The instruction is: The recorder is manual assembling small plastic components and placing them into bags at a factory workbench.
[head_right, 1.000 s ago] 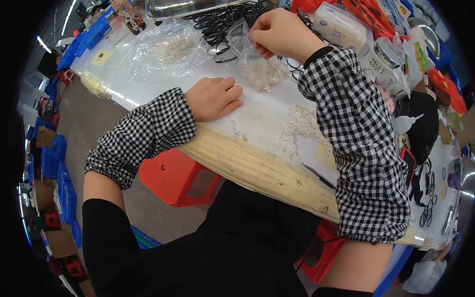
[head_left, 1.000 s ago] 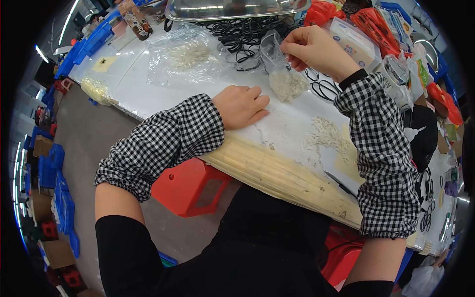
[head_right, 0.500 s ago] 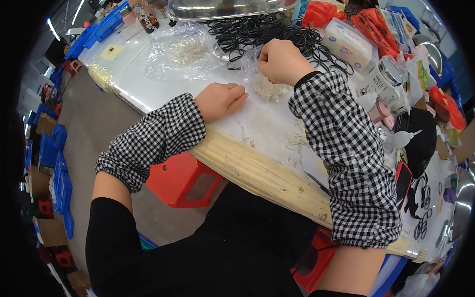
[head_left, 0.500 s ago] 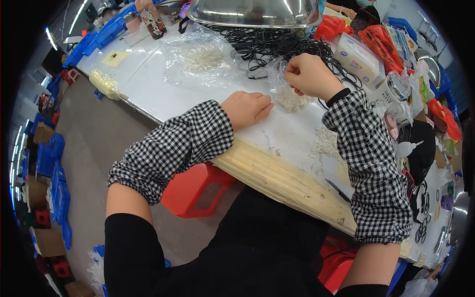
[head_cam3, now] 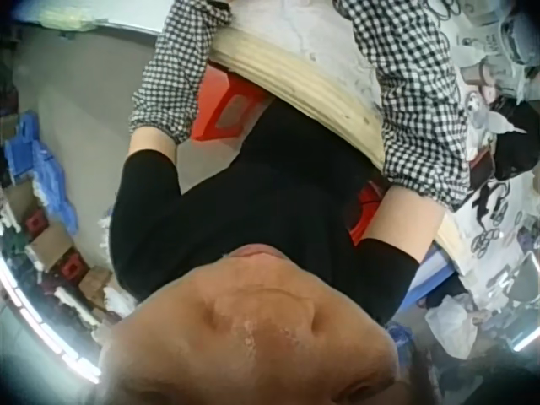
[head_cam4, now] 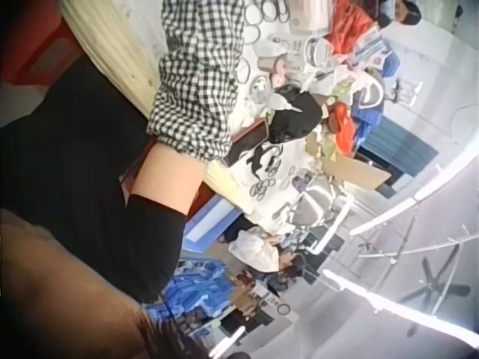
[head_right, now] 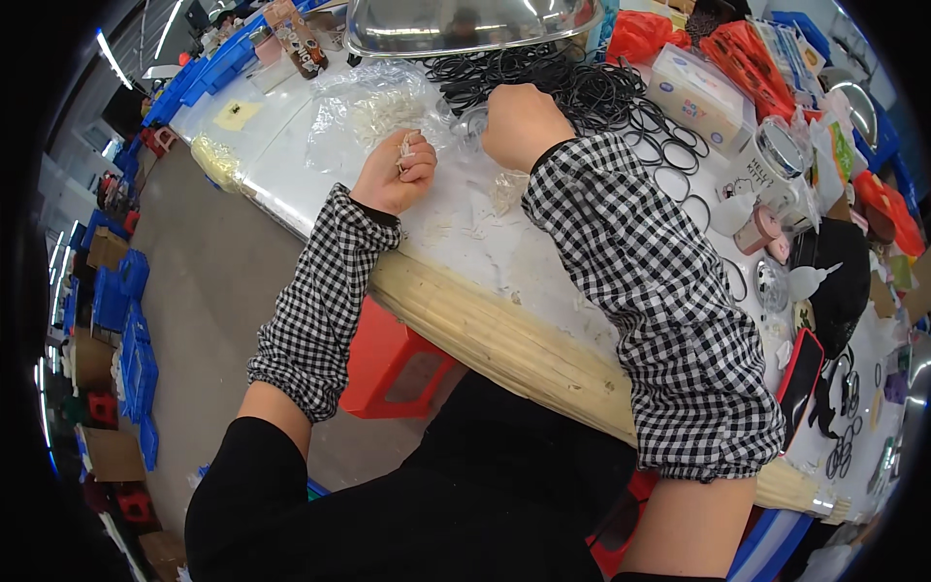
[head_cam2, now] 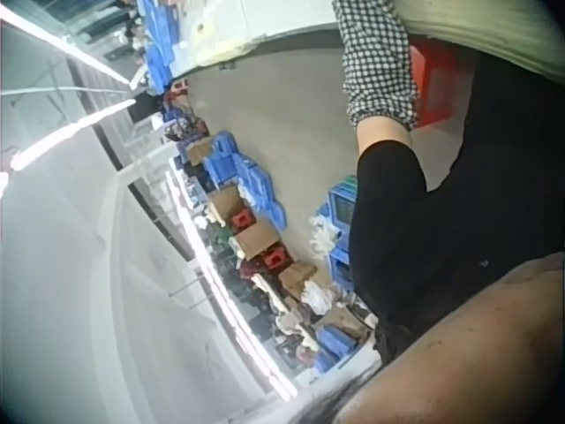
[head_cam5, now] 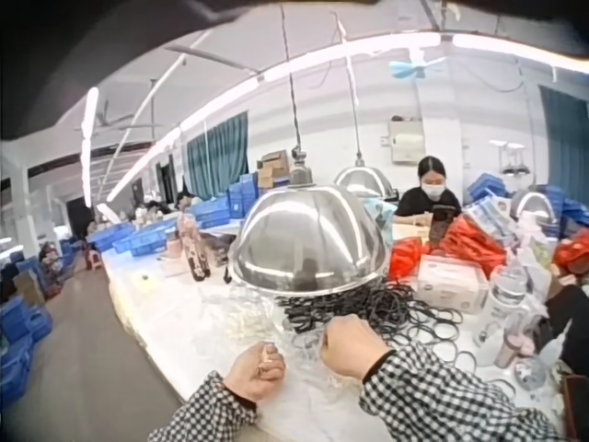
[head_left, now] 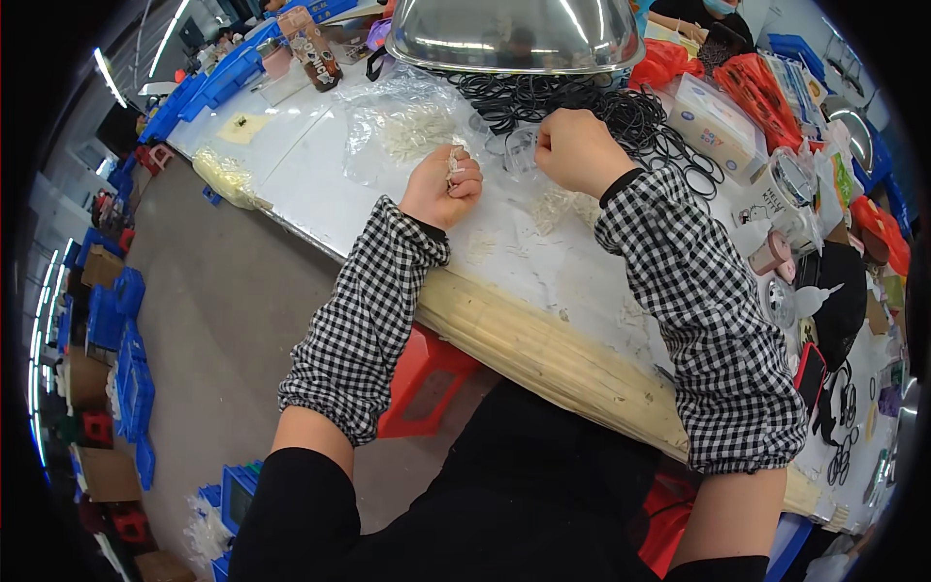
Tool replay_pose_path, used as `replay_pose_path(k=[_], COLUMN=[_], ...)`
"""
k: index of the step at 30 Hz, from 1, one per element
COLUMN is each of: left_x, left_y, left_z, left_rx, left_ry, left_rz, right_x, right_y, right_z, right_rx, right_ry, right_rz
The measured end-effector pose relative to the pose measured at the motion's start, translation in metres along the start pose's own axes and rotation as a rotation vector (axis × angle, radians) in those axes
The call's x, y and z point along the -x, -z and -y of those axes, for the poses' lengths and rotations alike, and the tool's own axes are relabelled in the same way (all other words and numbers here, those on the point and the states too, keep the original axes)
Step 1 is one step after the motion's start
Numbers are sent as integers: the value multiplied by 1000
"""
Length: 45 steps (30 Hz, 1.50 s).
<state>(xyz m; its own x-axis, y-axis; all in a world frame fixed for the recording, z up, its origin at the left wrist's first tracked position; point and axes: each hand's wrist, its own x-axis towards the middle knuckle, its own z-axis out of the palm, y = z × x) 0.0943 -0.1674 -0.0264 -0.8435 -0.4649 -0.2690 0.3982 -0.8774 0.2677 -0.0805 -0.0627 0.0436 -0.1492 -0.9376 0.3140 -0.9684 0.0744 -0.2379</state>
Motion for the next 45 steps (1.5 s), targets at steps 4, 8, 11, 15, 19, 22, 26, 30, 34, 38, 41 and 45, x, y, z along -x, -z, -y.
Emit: replay_pose_path(k=[4,8,11,15,19,22,26,30,34,38,41,45], left_x=[-2,6,8,13,10,7,7,9,5,-5,-15,-22], left_y=[-3,-12,-14,-20,-42,-57,-63,-68,-65,-61,-53,-56], left_z=[4,9,10,12,15,19,15,11,20,28,25,28], left_rx=[101,113,133,93,34,27,76,71,7,-12,-20,-43], left_ry=[-1,-39,-21,3,-30,-138,-224,-309,-355,-407,-443,-479], left_rz=[-55,-128,-100,37,-11,-133,-176,-166,-218,-327,-303,-310], right_x=[-3,0,-1,-3,-4,-6,-9,-13,-17,-13,-16,-22], right_y=[-2,-5,-5,-13,-6,-4,-4,3,-1,-3,-3,-11], right_z=[1,5,3,4,22,26,20,27,23,19,22,14], right_rx=[-4,-21,-31,-51,-217,-285,-108,-204,-372,-495,-444,-430], right_ry=[18,83,86,105,-19,-113,-25,-38,-143,-181,-182,-196], right_rz=[18,1,27,52,262,264,132,329,215,154,143,101])
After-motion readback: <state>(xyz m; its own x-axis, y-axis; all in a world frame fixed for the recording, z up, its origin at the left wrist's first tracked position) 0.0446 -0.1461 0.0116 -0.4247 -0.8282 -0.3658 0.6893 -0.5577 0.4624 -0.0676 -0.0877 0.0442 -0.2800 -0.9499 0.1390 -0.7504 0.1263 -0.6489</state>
